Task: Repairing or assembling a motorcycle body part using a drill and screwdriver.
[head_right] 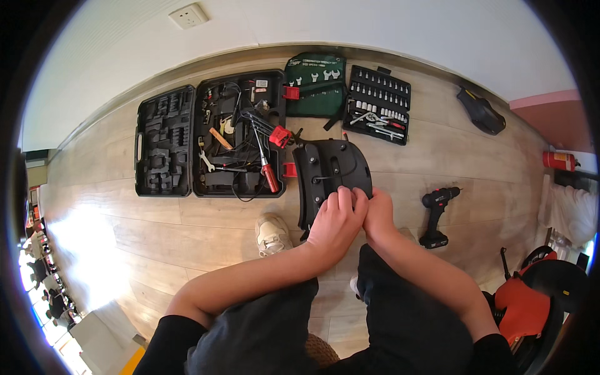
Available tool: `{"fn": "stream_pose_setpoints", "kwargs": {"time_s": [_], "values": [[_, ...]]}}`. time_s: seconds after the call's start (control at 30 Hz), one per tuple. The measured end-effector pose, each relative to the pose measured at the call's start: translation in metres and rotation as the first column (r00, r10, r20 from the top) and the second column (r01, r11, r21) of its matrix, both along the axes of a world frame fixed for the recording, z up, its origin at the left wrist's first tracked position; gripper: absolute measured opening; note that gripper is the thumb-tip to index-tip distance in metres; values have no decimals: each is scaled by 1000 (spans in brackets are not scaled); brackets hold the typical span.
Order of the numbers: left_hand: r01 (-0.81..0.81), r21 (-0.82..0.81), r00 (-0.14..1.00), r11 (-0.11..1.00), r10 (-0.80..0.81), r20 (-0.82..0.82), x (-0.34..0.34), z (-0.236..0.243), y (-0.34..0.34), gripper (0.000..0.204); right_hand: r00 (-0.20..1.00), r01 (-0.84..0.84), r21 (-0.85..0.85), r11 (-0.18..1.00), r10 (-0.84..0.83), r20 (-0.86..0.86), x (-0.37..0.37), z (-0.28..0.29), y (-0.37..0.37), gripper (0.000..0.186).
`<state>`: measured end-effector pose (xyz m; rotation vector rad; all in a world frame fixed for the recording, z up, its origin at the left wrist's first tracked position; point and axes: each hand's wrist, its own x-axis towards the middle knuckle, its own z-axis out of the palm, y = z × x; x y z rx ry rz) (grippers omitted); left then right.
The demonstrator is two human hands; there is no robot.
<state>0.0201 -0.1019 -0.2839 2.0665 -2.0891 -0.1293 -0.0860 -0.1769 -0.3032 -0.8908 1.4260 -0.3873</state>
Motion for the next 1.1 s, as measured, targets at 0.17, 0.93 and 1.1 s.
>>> {"fn": "stream_pose_setpoints", "kwargs": {"time_s": [0.17, 0.93, 1.1], "values": [[-59, -122, 998, 991, 61, 12, 19, 5, -4, 50, 999, -39, -40, 998, 38, -17, 31, 27, -8, 18], [-574, 523, -184, 631, 523, -832, 246, 95, 187, 56, 360, -933, -267, 242, 660, -659, 216, -15, -18, 45], [-358, 694, -701, 625, 311, -642, 227, 84, 213, 51, 271, -962, -237, 133, 522, -808, 205, -84, 35, 56]]}}
